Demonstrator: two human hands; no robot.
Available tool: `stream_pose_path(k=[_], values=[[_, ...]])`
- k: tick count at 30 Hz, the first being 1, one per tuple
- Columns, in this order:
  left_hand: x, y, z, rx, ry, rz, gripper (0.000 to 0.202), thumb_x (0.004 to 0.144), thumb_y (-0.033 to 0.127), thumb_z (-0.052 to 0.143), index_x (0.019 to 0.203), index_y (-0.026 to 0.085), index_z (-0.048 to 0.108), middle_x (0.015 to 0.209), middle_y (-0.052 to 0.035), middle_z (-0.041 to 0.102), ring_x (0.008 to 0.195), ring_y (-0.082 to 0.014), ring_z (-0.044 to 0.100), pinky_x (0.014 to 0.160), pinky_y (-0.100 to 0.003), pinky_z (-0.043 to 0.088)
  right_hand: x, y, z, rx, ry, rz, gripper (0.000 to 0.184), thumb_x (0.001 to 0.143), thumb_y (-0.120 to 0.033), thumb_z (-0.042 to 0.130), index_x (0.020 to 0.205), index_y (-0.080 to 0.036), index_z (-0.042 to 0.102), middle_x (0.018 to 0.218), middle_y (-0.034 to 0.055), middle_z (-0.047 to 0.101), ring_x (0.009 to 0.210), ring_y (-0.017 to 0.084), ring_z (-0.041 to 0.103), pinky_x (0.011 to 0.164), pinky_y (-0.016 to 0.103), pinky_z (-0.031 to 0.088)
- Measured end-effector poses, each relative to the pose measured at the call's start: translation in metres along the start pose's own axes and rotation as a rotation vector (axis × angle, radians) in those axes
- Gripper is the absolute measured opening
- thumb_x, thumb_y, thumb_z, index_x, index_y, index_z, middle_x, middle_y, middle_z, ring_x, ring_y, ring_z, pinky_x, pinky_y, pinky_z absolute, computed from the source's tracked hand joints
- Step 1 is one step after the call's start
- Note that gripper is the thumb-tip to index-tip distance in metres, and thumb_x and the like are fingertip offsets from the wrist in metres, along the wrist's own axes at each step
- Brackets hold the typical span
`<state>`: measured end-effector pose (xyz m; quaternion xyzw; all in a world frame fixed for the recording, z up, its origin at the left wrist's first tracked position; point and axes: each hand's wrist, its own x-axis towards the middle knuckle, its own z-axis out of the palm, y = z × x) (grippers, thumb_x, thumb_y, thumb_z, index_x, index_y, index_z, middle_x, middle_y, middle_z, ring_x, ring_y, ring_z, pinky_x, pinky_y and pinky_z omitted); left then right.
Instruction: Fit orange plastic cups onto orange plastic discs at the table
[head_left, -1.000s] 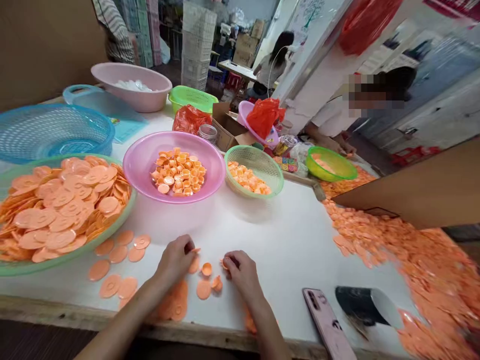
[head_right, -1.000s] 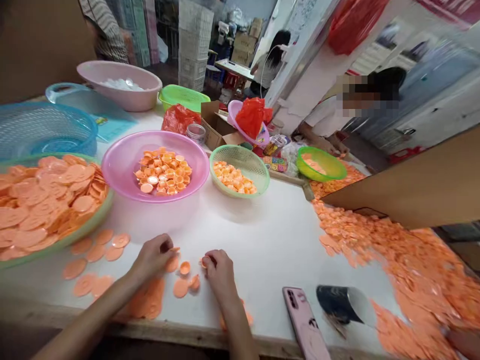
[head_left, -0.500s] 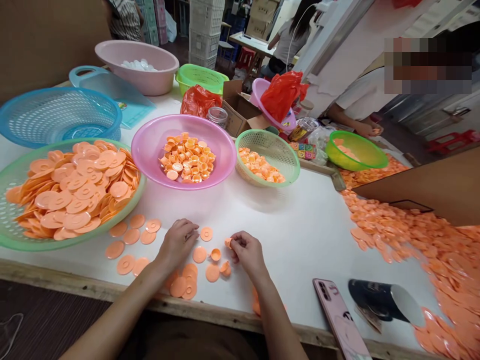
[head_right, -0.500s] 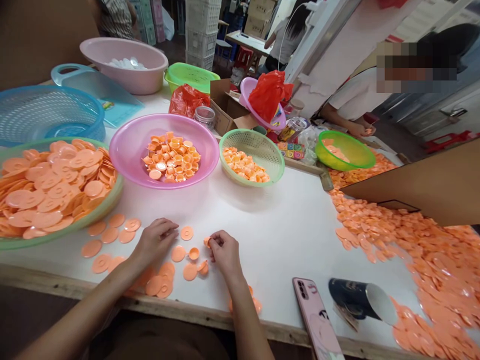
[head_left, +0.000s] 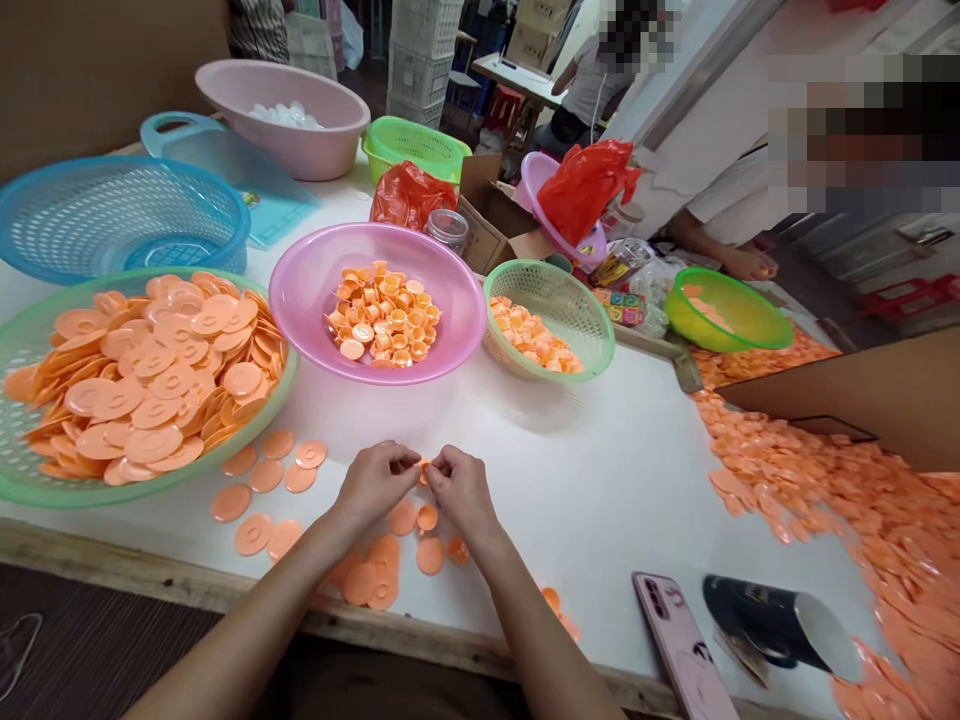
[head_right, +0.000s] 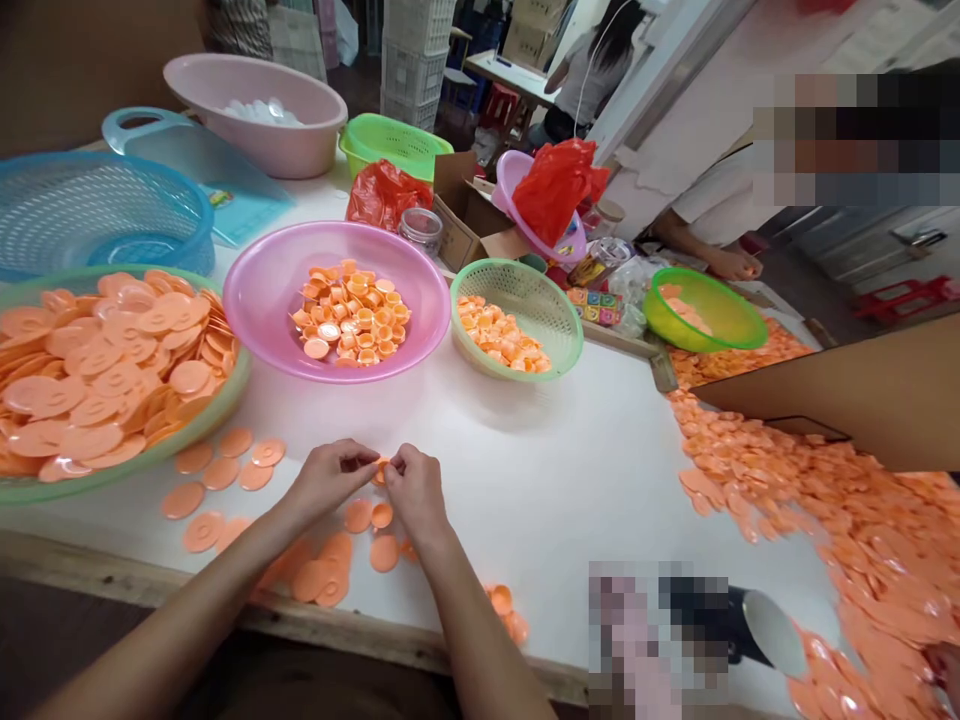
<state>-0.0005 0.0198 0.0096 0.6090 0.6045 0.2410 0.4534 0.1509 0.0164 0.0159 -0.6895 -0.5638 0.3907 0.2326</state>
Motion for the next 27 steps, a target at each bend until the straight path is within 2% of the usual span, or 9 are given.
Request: stream_pose_path(k=[3, 9, 12, 15, 18, 20, 22, 25, 27], values=[[0.002, 0.008, -0.001, 0.087, 0.024, -0.097, 0.014, 0.078, 0.026, 0.059, 0.069, 0.022, 0.07, 0.076, 0.0015, 0.068, 0.069, -0.0128, 0.06, 0.059, -0.024, 0.039, -0.001, -0.001, 0.002, -0.039, -0.011, 0.001, 0.013, 0.07, -0.017, 0.05, 0.058, -0.022, 0.049, 0.052, -0.004, 0.054, 0.051, 0.013, 0.049, 0.049, 0.023, 0.035], [-0.002, 0.008, 0.0, 0.168, 0.043, 0.036, 0.024, 0.083, 0.028, 0.055, 0.062, 0.02, 0.065, 0.072, 0.0013, 0.065, 0.068, -0.0112, 0.056, 0.058, -0.023, 0.034, -0.005, 0.001, 0.015, -0.033, 0.098, -0.055, 0.015, 0.078, -0.019, 0.049, 0.063, -0.022, 0.05, 0.054, -0.0037, 0.055, 0.052, 0.013, 0.049, 0.053, 0.024, 0.037], [0.001, 0.01, -0.004, 0.181, 0.034, -0.06, 0.021, 0.08, 0.029, 0.057, 0.063, 0.021, 0.066, 0.071, 0.0009, 0.067, 0.065, -0.0123, 0.058, 0.056, -0.024, 0.034, -0.003, -0.004, 0.005, -0.04, 0.014, -0.052, 0.013, 0.078, -0.019, 0.053, 0.066, -0.021, 0.055, 0.058, -0.0027, 0.058, 0.055, 0.014, 0.052, 0.056, 0.025, 0.039], [0.006, 0.005, -0.013, 0.062, 0.099, -0.096, 0.016, 0.079, 0.033, 0.059, 0.078, 0.023, 0.072, 0.076, 0.0003, 0.07, 0.069, -0.0142, 0.061, 0.06, -0.025, 0.04, -0.013, -0.011, -0.011, -0.07, 0.027, -0.09, 0.005, 0.081, -0.023, 0.058, 0.078, -0.021, 0.062, 0.067, -0.0009, 0.062, 0.062, 0.015, 0.055, 0.06, 0.026, 0.041], [0.0, -0.009, -0.021, -0.042, 0.195, -0.02, 0.025, 0.082, 0.037, 0.059, 0.1, 0.023, 0.069, 0.077, 0.0003, 0.068, 0.071, -0.0151, 0.061, 0.067, -0.027, 0.044, -0.041, -0.013, -0.018, -0.117, 0.012, -0.196, 0.003, 0.083, -0.025, 0.06, 0.083, -0.022, 0.062, 0.077, 0.0007, 0.063, 0.069, 0.015, 0.056, 0.066, 0.026, 0.043], [-0.012, -0.018, -0.02, 0.036, 0.146, 0.059, 0.02, 0.081, 0.031, 0.06, 0.098, 0.023, 0.067, 0.076, 0.0, 0.066, 0.073, -0.0164, 0.059, 0.069, -0.029, 0.044, -0.062, -0.011, -0.013, -0.182, -0.095, -0.272, 0.004, 0.081, -0.021, 0.064, 0.085, -0.022, 0.062, 0.082, 0.0017, 0.063, 0.074, 0.016, 0.057, 0.069, 0.027, 0.043], [-0.027, -0.022, -0.015, 0.203, 0.046, 0.161, 0.013, 0.076, 0.022, 0.064, 0.089, 0.023, 0.066, 0.082, -0.0017, 0.065, 0.083, -0.0196, 0.058, 0.073, -0.032, 0.042, -0.077, -0.006, -0.005, -0.269, -0.174, -0.297, 0.009, 0.079, -0.015, 0.065, 0.086, -0.021, 0.062, 0.084, 0.0025, 0.062, 0.077, 0.017, 0.057, 0.069, 0.027, 0.043], [-0.04, -0.021, -0.003, 0.396, -0.047, 0.251, 0.02, 0.068, 0.012, 0.068, 0.083, 0.023, 0.061, 0.092, -0.0028, 0.063, 0.092, -0.0232, 0.054, 0.077, -0.036, 0.038, -0.083, 0.002, 0.002, -0.329, -0.213, -0.258, 0.012, 0.079, -0.007, 0.058, 0.079, -0.019, 0.062, 0.08, 0.0026, 0.063, 0.074, 0.017, 0.057, 0.066, 0.027, 0.041], [-0.04, -0.018, 0.001, 0.404, -0.064, 0.248, 0.018, 0.07, 0.008, 0.064, 0.079, 0.022, 0.057, 0.086, -0.0012, 0.061, 0.087, -0.0211, 0.054, 0.075, -0.035, 0.036, -0.08, 0.006, 0.0, -0.28, -0.209, -0.235, 0.018, 0.079, -0.005, 0.052, 0.078, -0.019, 0.063, 0.078, 0.002, 0.064, 0.073, 0.016, 0.058, 0.068, 0.026, 0.042]])
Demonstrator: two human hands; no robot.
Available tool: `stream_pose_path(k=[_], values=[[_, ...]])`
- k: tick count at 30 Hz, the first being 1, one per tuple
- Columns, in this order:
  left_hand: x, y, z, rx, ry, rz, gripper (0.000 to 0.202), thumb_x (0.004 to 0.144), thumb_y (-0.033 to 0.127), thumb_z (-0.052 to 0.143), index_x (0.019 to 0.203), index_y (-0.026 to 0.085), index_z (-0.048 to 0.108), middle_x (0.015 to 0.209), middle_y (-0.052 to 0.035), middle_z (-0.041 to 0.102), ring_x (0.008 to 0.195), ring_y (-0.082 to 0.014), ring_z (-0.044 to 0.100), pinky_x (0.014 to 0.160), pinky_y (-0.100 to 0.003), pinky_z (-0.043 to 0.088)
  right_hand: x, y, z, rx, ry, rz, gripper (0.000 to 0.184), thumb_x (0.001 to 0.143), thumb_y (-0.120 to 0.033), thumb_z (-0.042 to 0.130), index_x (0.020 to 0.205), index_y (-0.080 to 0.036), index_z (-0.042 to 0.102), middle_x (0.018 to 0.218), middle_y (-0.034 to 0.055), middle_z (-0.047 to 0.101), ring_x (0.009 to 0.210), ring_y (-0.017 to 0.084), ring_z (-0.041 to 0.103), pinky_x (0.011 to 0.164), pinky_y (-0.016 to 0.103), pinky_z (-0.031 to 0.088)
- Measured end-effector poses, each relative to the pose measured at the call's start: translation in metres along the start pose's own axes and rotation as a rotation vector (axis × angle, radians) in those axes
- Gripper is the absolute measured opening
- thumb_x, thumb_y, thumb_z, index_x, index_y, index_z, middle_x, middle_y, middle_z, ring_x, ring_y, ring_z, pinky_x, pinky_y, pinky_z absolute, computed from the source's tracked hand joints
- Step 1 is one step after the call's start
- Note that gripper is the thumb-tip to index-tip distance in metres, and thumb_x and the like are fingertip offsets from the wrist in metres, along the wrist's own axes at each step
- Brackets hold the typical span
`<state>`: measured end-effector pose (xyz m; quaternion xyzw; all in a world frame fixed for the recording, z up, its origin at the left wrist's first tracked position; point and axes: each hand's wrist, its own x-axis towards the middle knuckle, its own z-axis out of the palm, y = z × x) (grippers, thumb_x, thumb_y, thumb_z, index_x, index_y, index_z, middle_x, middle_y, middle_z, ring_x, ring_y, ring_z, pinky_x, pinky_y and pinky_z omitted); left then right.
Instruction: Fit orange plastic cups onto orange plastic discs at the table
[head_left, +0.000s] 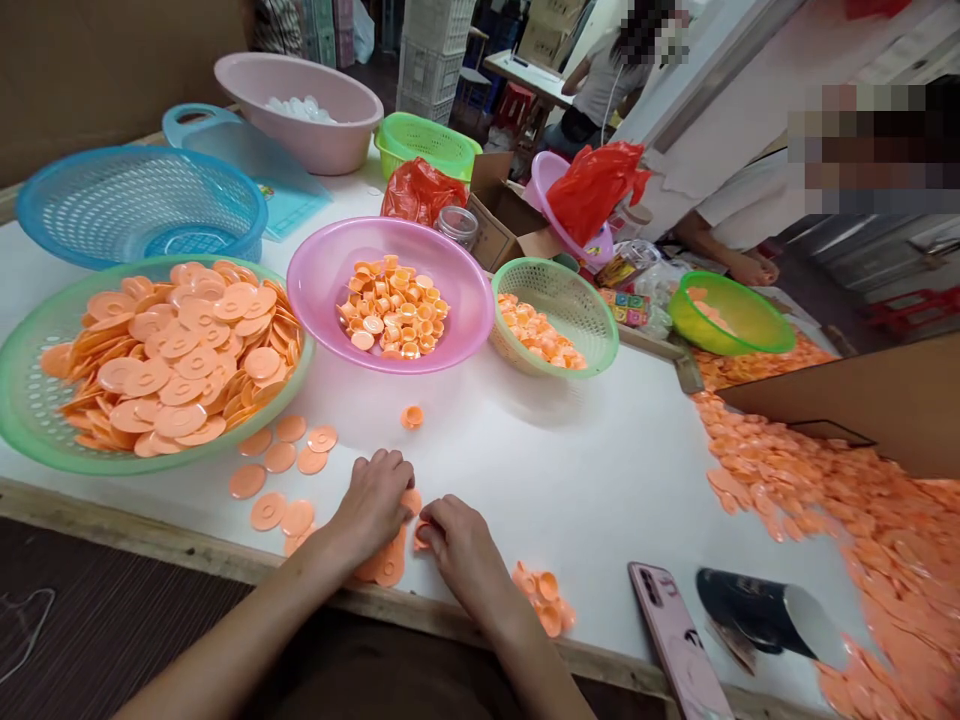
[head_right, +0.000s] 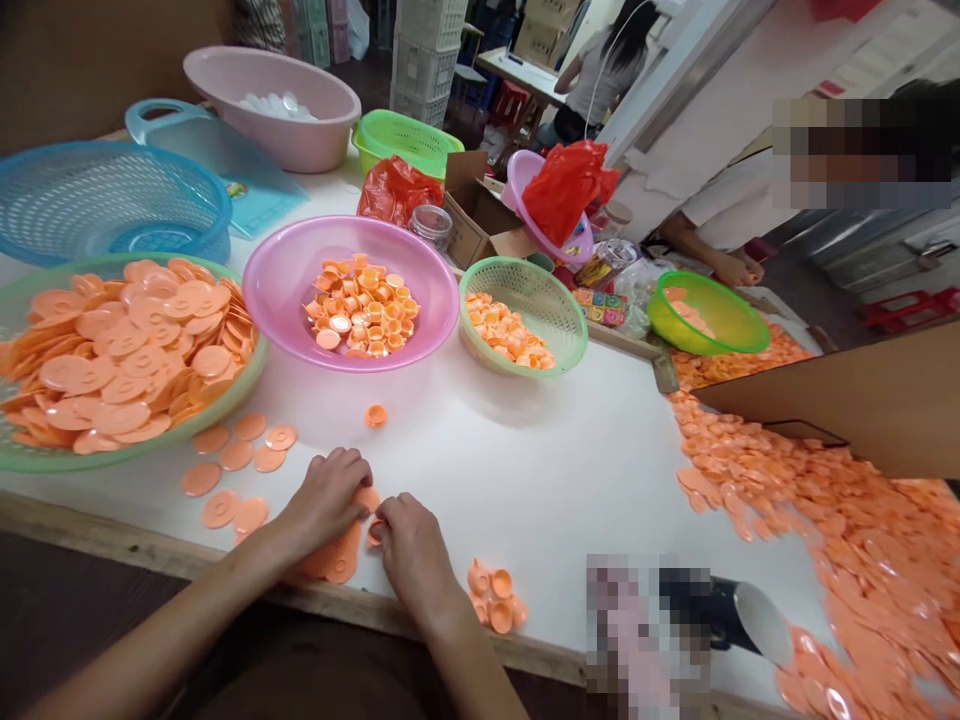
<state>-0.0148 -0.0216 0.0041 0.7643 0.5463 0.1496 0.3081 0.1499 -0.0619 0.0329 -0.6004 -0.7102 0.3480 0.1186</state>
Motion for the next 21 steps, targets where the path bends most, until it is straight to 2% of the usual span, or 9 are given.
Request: stream_pose_path(k=[3, 6, 8, 12, 16, 18, 21], values=[[0.006, 0.002, 0.0, -0.072, 0.047, 0.053, 0.015, 0.077, 0.005, 0.055, 0.074, 0.02, 0.054, 0.079, -0.0002, 0.057, 0.079, -0.0173, 0.052, 0.071, -0.031, 0.037, 0.007, 0.009, -0.01, 0.164, 0.086, 0.068, 0.02, 0.077, -0.008, 0.051, 0.078, -0.02, 0.067, 0.075, 0.0008, 0.067, 0.071, 0.015, 0.06, 0.069, 0.026, 0.044], [0.007, -0.002, 0.001, -0.074, 0.092, 0.205, 0.018, 0.082, 0.006, 0.051, 0.071, 0.02, 0.055, 0.084, -0.0029, 0.057, 0.085, -0.0183, 0.051, 0.074, -0.031, 0.04, 0.019, 0.014, -0.02, 0.348, 0.223, 0.227, 0.01, 0.076, -0.019, 0.055, 0.071, -0.02, 0.064, 0.063, -0.001, 0.065, 0.059, 0.014, 0.059, 0.059, 0.025, 0.044], [0.006, -0.006, 0.004, -0.096, 0.101, 0.251, 0.016, 0.081, 0.007, 0.054, 0.073, 0.02, 0.058, 0.091, -0.0044, 0.059, 0.09, -0.0195, 0.052, 0.077, -0.033, 0.043, 0.03, 0.014, -0.022, 0.43, 0.246, 0.302, 0.008, 0.074, -0.023, 0.057, 0.068, -0.02, 0.06, 0.056, -0.0028, 0.061, 0.05, 0.013, 0.055, 0.052, 0.024, 0.042], [0.005, -0.012, 0.012, -0.196, 0.173, 0.131, 0.016, 0.079, 0.011, 0.06, 0.092, 0.021, 0.062, 0.097, -0.0054, 0.059, 0.094, -0.0204, 0.053, 0.079, -0.033, 0.047, 0.05, 0.012, -0.014, 0.465, 0.162, 0.307, 0.007, 0.072, -0.024, 0.057, 0.065, -0.02, 0.059, 0.049, -0.0049, 0.056, 0.046, 0.012, 0.052, 0.048, 0.023, 0.04], [0.01, -0.013, 0.014, -0.206, 0.185, 0.018, 0.012, 0.079, 0.014, 0.062, 0.088, 0.021, 0.065, 0.088, -0.0047, 0.061, 0.088, -0.0199, 0.056, 0.077, -0.033, 0.048, 0.063, 0.008, -0.003, 0.379, 0.156, 0.263, 0.01, 0.07, -0.021, 0.055, 0.06, -0.021, 0.055, 0.049, -0.0048, 0.055, 0.048, 0.012, 0.051, 0.049, 0.022, 0.038], [0.013, -0.012, 0.007, -0.254, 0.157, -0.017, 0.013, 0.077, 0.014, 0.063, 0.087, 0.021, 0.067, 0.087, -0.0044, 0.063, 0.086, -0.0192, 0.057, 0.077, -0.033, 0.049, 0.065, 0.006, 0.0, 0.31, 0.161, 0.228, 0.011, 0.069, -0.019, 0.054, 0.059, -0.021, 0.054, 0.051, -0.0043, 0.056, 0.051, 0.012, 0.05, 0.051, 0.022, 0.038], [0.019, -0.009, -0.006, -0.462, 0.03, -0.119, 0.017, 0.074, 0.02, 0.066, 0.091, 0.021, 0.07, 0.084, -0.003, 0.067, 0.078, -0.0169, 0.061, 0.071, -0.03, 0.05, 0.068, 0.004, -0.002, 0.24, 0.156, 0.204, 0.012, 0.068, -0.016, 0.053, 0.057, -0.021, 0.053, 0.054, -0.0037, 0.057, 0.053, 0.012, 0.05, 0.052, 0.022, 0.036]])
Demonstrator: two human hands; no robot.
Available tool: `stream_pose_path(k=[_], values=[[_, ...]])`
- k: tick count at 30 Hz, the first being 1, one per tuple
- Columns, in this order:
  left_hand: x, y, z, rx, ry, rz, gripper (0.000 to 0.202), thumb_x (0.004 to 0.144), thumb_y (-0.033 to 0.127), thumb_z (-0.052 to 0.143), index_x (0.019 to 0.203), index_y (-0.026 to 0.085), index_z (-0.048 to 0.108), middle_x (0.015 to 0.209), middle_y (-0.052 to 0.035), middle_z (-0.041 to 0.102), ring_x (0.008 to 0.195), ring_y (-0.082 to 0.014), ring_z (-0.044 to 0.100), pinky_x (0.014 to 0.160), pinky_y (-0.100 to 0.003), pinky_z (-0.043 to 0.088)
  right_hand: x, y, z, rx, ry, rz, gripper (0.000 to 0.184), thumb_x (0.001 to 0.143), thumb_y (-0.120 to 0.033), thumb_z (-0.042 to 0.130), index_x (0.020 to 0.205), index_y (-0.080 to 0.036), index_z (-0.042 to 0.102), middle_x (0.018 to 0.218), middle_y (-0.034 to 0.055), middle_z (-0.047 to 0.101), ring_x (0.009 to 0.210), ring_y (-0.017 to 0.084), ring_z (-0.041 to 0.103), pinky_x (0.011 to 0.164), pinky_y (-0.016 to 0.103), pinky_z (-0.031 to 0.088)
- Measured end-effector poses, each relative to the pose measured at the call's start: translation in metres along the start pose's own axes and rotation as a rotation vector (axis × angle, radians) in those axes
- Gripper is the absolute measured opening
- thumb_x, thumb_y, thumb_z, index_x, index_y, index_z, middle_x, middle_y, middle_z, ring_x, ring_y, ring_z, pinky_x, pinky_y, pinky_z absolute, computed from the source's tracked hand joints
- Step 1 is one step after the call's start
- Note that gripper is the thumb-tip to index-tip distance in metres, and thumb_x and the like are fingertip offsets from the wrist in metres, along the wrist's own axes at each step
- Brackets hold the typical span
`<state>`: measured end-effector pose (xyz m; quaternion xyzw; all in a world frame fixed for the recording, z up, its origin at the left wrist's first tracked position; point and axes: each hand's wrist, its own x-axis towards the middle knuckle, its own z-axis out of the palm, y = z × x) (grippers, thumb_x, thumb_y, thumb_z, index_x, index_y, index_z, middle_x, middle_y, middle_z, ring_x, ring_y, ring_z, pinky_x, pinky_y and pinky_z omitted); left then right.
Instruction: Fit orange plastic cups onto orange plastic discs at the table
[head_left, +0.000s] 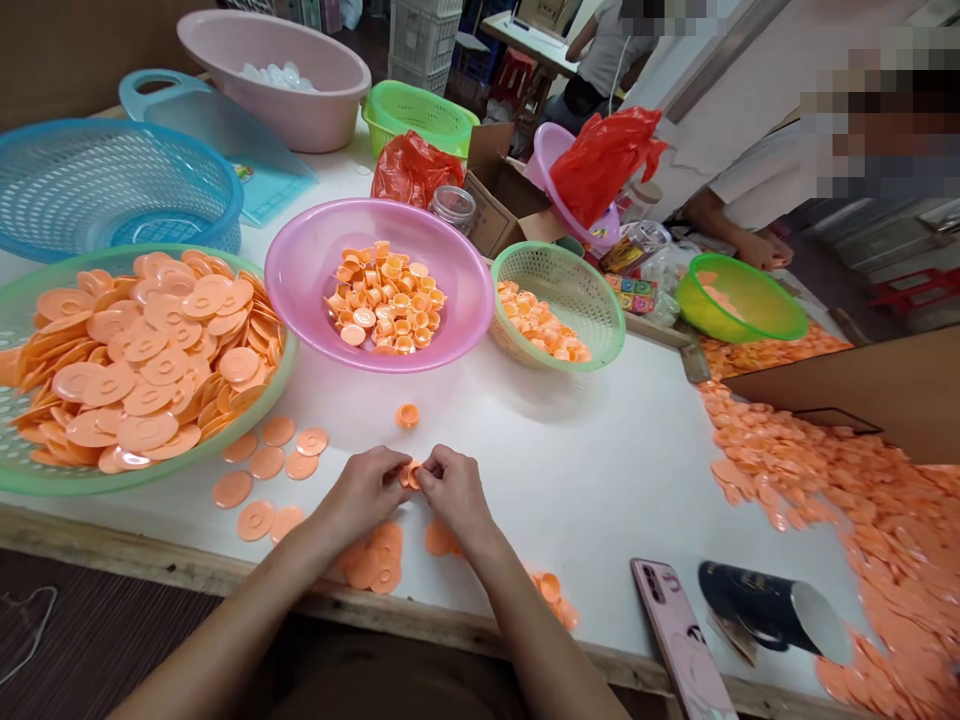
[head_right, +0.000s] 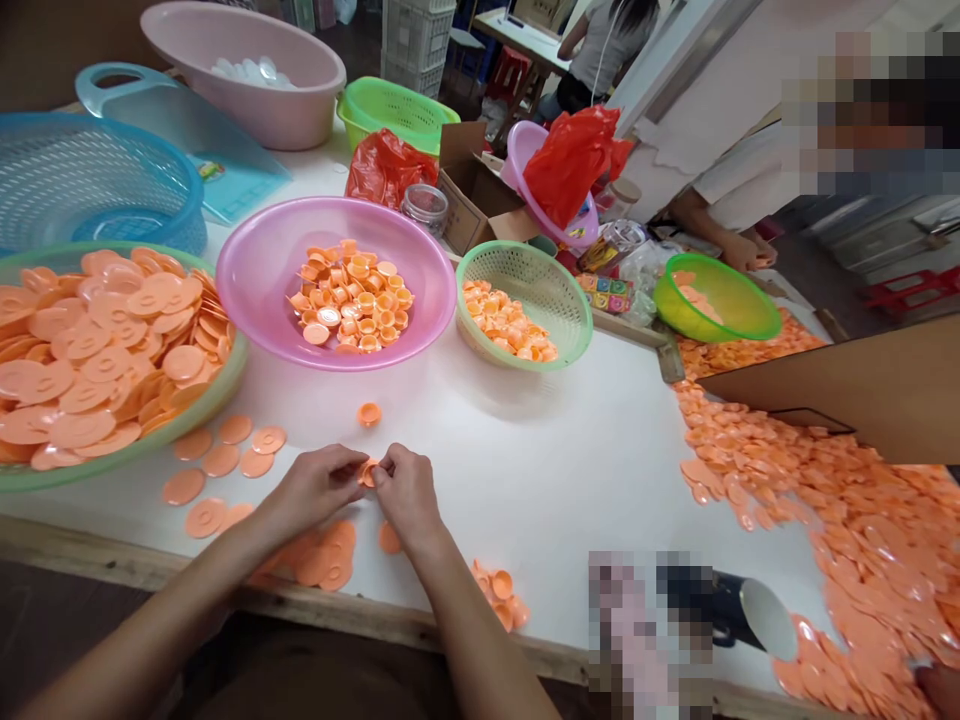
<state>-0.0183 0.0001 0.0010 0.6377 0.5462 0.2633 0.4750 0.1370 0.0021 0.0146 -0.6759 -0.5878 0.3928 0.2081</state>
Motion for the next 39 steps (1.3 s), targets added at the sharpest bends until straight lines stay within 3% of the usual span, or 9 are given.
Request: stream_pose_path(k=[6, 13, 16, 19, 23, 28, 34, 37, 39], values=[[0.009, 0.009, 0.001, -0.034, 0.092, -0.144, 0.009, 0.07, 0.018, 0.057, 0.061, 0.019, 0.059, 0.069, 0.0011, 0.063, 0.066, -0.0128, 0.059, 0.063, -0.025, 0.046, 0.002, -0.003, 0.001, -0.091, 0.001, 0.001, 0.016, 0.07, -0.013, 0.053, 0.057, -0.021, 0.05, 0.055, -0.0024, 0.057, 0.053, 0.012, 0.048, 0.052, 0.023, 0.033], [0.005, 0.008, 0.005, 0.089, 0.088, -0.107, 0.012, 0.074, 0.024, 0.057, 0.063, 0.019, 0.057, 0.071, 0.0019, 0.061, 0.065, -0.0117, 0.056, 0.059, -0.023, 0.041, -0.002, -0.003, 0.013, -0.062, 0.088, -0.029, 0.016, 0.073, -0.012, 0.053, 0.06, -0.021, 0.055, 0.058, -0.0015, 0.059, 0.054, 0.012, 0.05, 0.055, 0.023, 0.037], [0.003, 0.018, 0.004, 0.207, 0.1, -0.18, 0.009, 0.071, 0.021, 0.058, 0.062, 0.02, 0.055, 0.067, 0.0025, 0.061, 0.062, -0.0123, 0.055, 0.056, -0.024, 0.039, -0.004, -0.003, 0.001, 0.074, -0.023, -0.01, 0.014, 0.073, -0.014, 0.055, 0.062, -0.02, 0.06, 0.056, -0.0021, 0.059, 0.052, 0.012, 0.052, 0.052, 0.023, 0.04], [0.008, 0.026, 0.002, 0.257, 0.19, -0.033, 0.009, 0.072, 0.017, 0.057, 0.064, 0.021, 0.06, 0.077, -0.0002, 0.065, 0.075, -0.0159, 0.059, 0.066, -0.027, 0.045, -0.013, 0.003, -0.024, 0.284, -0.092, 0.042, 0.012, 0.076, -0.025, 0.058, 0.073, -0.02, 0.068, 0.059, -0.0013, 0.062, 0.05, 0.013, 0.055, 0.05, 0.024, 0.044], [0.034, 0.024, -0.003, 0.361, 0.307, 0.181, 0.013, 0.07, 0.013, 0.058, 0.069, 0.022, 0.067, 0.118, -0.005, 0.064, 0.112, -0.0266, 0.052, 0.09, -0.038, 0.046, -0.036, 0.024, -0.05, 0.374, 0.08, 0.116, 0.02, 0.075, -0.032, 0.061, 0.084, -0.018, 0.072, 0.067, 0.0018, 0.066, 0.054, 0.014, 0.057, 0.047, 0.025, 0.044], [0.044, 0.031, -0.001, 0.306, 0.185, 0.161, 0.017, 0.067, 0.008, 0.054, 0.058, 0.021, 0.061, 0.091, -0.0021, 0.069, 0.1, -0.0227, 0.058, 0.084, -0.035, 0.05, -0.057, 0.053, -0.056, 0.36, 0.071, 0.187, 0.019, 0.074, -0.031, 0.06, 0.081, -0.017, 0.072, 0.063, 0.0013, 0.065, 0.051, 0.014, 0.055, 0.049, 0.026, 0.043], [0.064, 0.091, -0.057, 0.185, 0.536, 0.368, 0.005, 0.077, 0.019, 0.062, 0.075, 0.02, 0.067, 0.108, -0.0013, 0.066, 0.107, -0.0186, 0.06, 0.093, -0.033, 0.05, -0.075, 0.049, -0.057, 0.129, 0.046, 0.143, 0.015, 0.078, -0.035, 0.062, 0.078, -0.021, 0.068, 0.063, 0.0, 0.064, 0.061, 0.016, 0.057, 0.058, 0.026, 0.042], [0.096, 0.098, -0.094, 0.22, 0.69, 0.279, 0.012, 0.076, 0.022, 0.067, 0.087, 0.018, 0.068, 0.114, -0.0042, 0.062, 0.112, -0.0217, 0.057, 0.094, -0.035, 0.05, -0.084, 0.038, -0.052, 0.02, -0.048, 0.156, 0.017, 0.079, -0.038, 0.063, 0.086, -0.023, 0.065, 0.064, -0.0016, 0.062, 0.06, 0.016, 0.056, 0.056, 0.025, 0.038], [0.1, 0.092, -0.1, 0.285, 0.775, 0.241, 0.025, 0.074, 0.023, 0.071, 0.098, 0.019, 0.066, 0.119, -0.0061, 0.058, 0.119, -0.0253, 0.052, 0.1, -0.04, 0.045, -0.087, 0.036, -0.049, -0.063, -0.081, 0.158, 0.012, 0.08, -0.033, 0.059, 0.086, -0.023, 0.062, 0.065, -0.0017, 0.061, 0.06, 0.015, 0.054, 0.055, 0.024, 0.036]])
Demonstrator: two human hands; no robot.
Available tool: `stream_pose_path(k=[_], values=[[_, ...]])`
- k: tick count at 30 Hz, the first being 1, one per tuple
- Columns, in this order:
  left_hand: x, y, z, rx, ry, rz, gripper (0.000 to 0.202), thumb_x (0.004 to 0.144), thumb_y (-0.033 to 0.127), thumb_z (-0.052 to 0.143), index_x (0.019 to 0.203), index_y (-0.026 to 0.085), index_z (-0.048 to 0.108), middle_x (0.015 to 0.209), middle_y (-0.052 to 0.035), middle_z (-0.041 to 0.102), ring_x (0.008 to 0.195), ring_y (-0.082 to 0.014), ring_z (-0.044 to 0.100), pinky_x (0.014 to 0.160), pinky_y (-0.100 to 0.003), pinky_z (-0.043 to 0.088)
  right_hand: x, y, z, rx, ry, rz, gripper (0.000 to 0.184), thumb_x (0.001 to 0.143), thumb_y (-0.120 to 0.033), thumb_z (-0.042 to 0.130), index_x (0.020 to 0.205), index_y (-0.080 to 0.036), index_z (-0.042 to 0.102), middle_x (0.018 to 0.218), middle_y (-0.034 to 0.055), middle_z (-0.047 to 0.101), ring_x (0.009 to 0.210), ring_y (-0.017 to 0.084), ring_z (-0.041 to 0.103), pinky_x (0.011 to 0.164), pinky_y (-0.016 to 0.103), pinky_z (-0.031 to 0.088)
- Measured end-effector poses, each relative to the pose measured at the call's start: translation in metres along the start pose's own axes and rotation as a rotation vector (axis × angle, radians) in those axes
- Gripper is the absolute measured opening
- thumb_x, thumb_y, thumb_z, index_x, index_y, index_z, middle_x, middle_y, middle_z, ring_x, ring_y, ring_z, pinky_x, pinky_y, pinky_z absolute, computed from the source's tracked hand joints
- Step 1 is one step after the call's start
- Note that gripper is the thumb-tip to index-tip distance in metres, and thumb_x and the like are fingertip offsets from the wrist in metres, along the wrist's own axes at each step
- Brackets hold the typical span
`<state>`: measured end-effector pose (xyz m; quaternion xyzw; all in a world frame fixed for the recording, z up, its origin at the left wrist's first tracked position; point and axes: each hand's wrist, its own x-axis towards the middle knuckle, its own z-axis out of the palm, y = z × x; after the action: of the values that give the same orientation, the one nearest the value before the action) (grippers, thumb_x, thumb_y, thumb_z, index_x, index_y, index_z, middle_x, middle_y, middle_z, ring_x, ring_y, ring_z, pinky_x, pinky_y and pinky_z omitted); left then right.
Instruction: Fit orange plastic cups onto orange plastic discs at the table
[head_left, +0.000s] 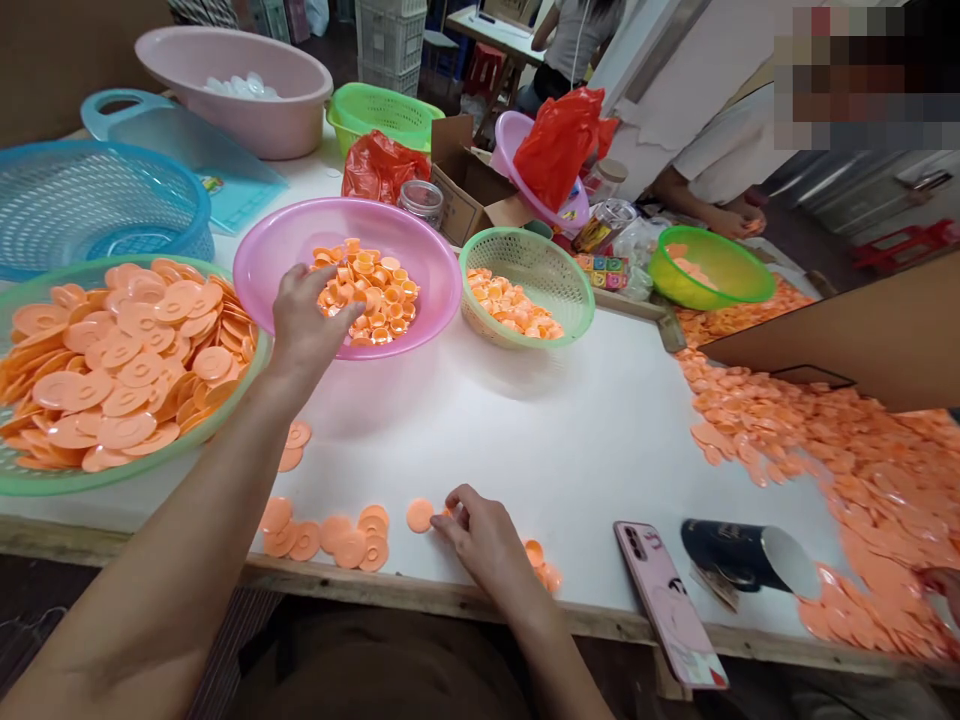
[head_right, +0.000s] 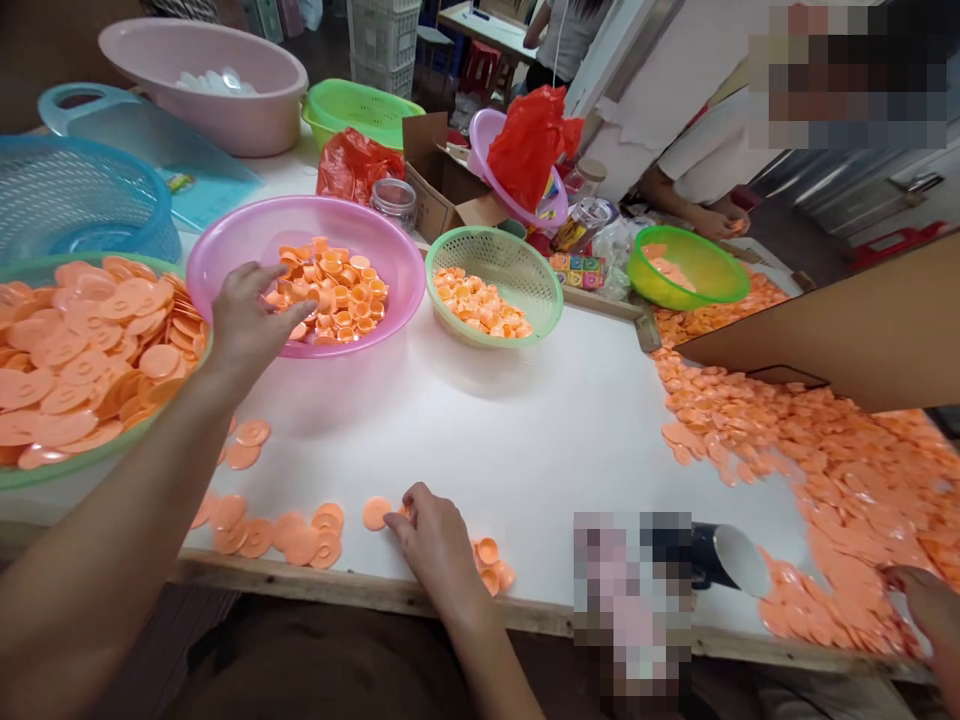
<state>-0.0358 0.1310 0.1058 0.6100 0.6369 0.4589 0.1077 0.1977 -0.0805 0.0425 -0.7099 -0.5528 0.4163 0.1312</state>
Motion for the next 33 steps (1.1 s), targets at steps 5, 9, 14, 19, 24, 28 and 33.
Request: stream_pose_path(k=[5, 9, 14, 19, 24, 28, 33], values=[[-0.111, 0.004, 0.001, -0.029, -0.552, 0.343, 0.011, 0.083, 0.014, 0.058, 0.089, 0.022, 0.064, 0.101, -0.004, 0.061, 0.101, -0.0201, 0.056, 0.088, -0.035, 0.047, 0.004, 0.012, -0.004, -0.032, -0.008, 0.005, 0.015, 0.074, -0.014, 0.048, 0.081, -0.022, 0.06, 0.065, -0.0022, 0.06, 0.06, 0.014, 0.052, 0.056, 0.023, 0.036], [-0.2, 0.011, 0.014, 0.103, -0.931, 0.294, 0.017, 0.073, 0.006, 0.058, 0.083, 0.02, 0.06, 0.092, -0.0041, 0.06, 0.088, -0.0211, 0.054, 0.075, -0.035, 0.045, 0.013, 0.019, -0.012, 0.086, 0.049, 0.044, 0.009, 0.075, -0.021, 0.053, 0.068, -0.02, 0.058, 0.06, -0.0011, 0.058, 0.057, 0.014, 0.051, 0.053, 0.023, 0.038], [-0.2, -0.003, 0.031, -0.036, -0.823, 0.279, 0.019, 0.08, 0.002, 0.045, 0.078, 0.019, 0.054, 0.082, -0.0018, 0.056, 0.08, -0.0159, 0.05, 0.069, -0.028, 0.043, 0.022, 0.007, -0.01, 0.353, 0.139, 0.103, 0.012, 0.075, -0.03, 0.06, 0.07, -0.02, 0.061, 0.057, -0.0021, 0.056, 0.052, 0.013, 0.049, 0.045, 0.022, 0.041], [-0.192, -0.016, 0.027, -0.143, -0.725, 0.452, 0.015, 0.085, 0.007, 0.049, 0.081, 0.018, 0.058, 0.104, -0.007, 0.057, 0.099, -0.0197, 0.051, 0.081, -0.032, 0.047, 0.035, -0.007, -0.001, 0.47, 0.134, 0.113, 0.009, 0.072, -0.028, 0.06, 0.072, -0.019, 0.06, 0.055, -0.0028, 0.057, 0.046, 0.012, 0.05, 0.039, 0.022, 0.042], [-0.199, -0.022, 0.025, -0.083, -0.66, 0.183, 0.019, 0.082, 0.011, 0.058, 0.099, 0.019, 0.062, 0.099, -0.0067, 0.058, 0.094, -0.0197, 0.054, 0.08, -0.033, 0.049, 0.048, -0.011, 0.009, 0.373, 0.102, 0.045, 0.007, 0.072, -0.026, 0.059, 0.07, -0.02, 0.06, 0.052, -0.0041, 0.056, 0.044, 0.012, 0.05, 0.04, 0.021, 0.038], [-0.193, -0.022, 0.026, -0.066, -0.747, 0.105, 0.01, 0.083, 0.014, 0.056, 0.08, 0.019, 0.065, 0.083, -0.0039, 0.058, 0.081, -0.0175, 0.054, 0.072, -0.029, 0.045, 0.055, -0.018, 0.021, 0.238, 0.134, -0.017, 0.009, 0.072, -0.021, 0.055, 0.063, -0.02, 0.057, 0.052, -0.004, 0.055, 0.048, 0.011, 0.049, 0.048, 0.022, 0.038], [-0.169, -0.018, 0.024, -0.261, -0.906, -0.183, 0.014, 0.08, 0.023, 0.059, 0.089, 0.02, 0.07, 0.081, -0.0019, 0.067, 0.076, -0.0157, 0.06, 0.07, -0.027, 0.046, 0.06, -0.026, 0.026, 0.067, 0.18, -0.088, 0.012, 0.071, -0.019, 0.054, 0.059, -0.021, 0.051, 0.054, -0.0037, 0.055, 0.052, 0.012, 0.048, 0.053, 0.023, 0.035]])
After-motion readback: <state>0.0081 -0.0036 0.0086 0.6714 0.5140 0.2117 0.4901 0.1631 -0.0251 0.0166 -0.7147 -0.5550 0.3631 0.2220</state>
